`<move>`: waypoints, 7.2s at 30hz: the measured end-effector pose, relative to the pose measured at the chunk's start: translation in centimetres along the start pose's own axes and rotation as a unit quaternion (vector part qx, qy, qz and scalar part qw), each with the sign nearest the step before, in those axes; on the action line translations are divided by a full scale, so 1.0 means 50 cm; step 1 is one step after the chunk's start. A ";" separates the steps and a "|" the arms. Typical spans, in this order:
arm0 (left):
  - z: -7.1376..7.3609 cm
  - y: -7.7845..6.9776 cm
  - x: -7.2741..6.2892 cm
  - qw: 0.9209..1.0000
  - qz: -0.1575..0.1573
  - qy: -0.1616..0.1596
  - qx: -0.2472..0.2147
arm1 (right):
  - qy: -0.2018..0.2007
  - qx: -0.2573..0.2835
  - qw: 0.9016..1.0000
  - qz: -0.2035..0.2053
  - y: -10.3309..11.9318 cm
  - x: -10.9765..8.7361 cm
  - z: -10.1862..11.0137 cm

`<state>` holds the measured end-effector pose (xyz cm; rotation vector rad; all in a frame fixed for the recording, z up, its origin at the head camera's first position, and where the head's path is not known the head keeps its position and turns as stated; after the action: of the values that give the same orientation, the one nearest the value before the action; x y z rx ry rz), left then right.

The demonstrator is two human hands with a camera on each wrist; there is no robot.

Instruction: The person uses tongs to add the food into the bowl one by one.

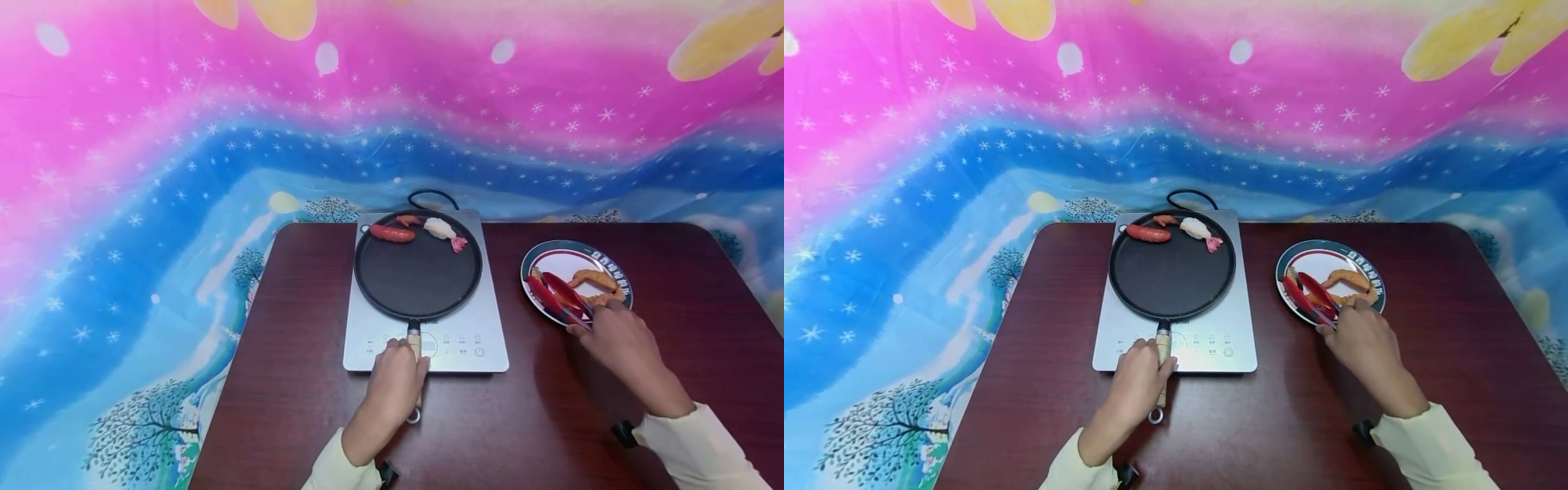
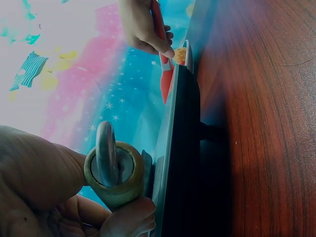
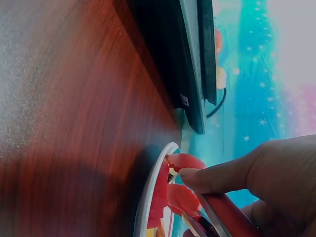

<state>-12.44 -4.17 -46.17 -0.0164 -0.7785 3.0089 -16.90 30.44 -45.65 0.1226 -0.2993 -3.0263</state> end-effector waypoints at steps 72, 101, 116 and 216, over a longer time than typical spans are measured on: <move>0.006 0.001 -0.001 1.000 -0.007 -0.004 -0.008 | -0.053 0.000 0.998 0.043 -0.009 0.026 0.062; 0.004 -0.003 -0.003 1.000 -0.010 -0.020 -0.004 | -0.066 0.002 0.987 0.145 0.197 0.104 0.089; 0.004 -0.002 -0.004 1.000 -0.012 -0.013 -0.004 | -0.032 0.018 0.990 0.134 0.248 0.137 0.063; 0.003 -0.002 -0.004 1.000 -0.015 -0.021 0.003 | -0.124 0.062 0.980 0.142 0.107 0.106 0.085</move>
<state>-12.25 -4.16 -45.96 0.0591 -0.7668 2.9923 -22.07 25.45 -40.79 -0.2692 -0.4814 -2.7357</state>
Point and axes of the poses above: each hand's wrist, its own x-axis towards the middle knuckle, its own z-axis out of the back of the hand, y = z × x, the point moved 4 cm from there along x, towards the middle knuckle, and after that the axes turned 8 degrees about z, right-handed, at the moved point
